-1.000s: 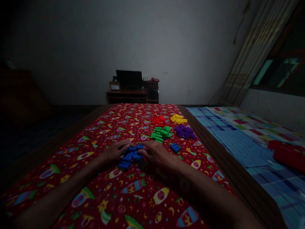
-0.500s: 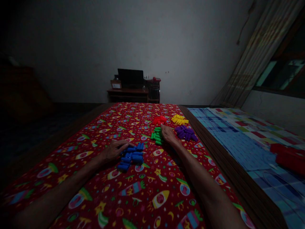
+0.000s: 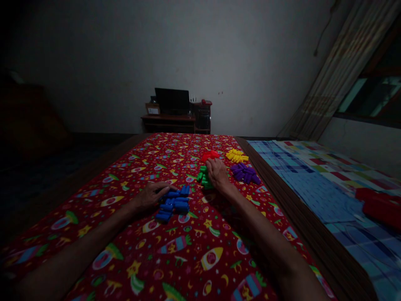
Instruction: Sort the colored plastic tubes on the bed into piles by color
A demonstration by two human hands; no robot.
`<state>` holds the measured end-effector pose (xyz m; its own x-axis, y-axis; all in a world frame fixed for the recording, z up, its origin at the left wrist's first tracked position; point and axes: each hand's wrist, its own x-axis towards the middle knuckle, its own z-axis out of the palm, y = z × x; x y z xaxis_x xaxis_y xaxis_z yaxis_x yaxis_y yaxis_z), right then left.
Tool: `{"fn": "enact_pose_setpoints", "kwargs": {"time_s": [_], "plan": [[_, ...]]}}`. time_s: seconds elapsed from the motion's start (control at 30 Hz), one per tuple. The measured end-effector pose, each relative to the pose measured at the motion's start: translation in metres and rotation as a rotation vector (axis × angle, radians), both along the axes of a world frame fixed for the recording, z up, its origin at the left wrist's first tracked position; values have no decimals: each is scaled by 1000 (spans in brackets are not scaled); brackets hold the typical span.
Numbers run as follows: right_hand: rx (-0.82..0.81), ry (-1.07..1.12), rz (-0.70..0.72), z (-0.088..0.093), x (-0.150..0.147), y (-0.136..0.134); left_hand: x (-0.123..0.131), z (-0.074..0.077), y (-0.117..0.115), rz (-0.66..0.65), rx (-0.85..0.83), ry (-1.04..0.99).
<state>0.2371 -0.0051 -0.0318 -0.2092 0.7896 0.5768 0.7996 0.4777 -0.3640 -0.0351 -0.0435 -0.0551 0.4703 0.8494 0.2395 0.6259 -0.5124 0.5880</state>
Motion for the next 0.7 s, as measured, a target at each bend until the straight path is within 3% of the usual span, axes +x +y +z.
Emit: {"fn": "enact_pose_setpoints", "kwargs": {"time_s": [0.1, 0.17, 0.27, 0.37, 0.5, 0.7], "plan": [[-78, -72, 271, 3, -18, -42, 0, -4, 2, 50, 2, -35], [-112, -204, 466, -5, -30, -72, 0, -7, 2, 97, 20, -61], [-45, -356, 554, -25, -42, -99, 2, -8, 2, 137, 39, -91], [-37, -388, 589, -34, -43, -100, 3, -7, 0, 150, 49, -77], [-176, -297, 579, -11, -29, -86, 3, -7, -1, 137, 56, -55], [-321, -266, 323, 42, 24, -63, 2, -7, -1, 124, 72, -52]]}}
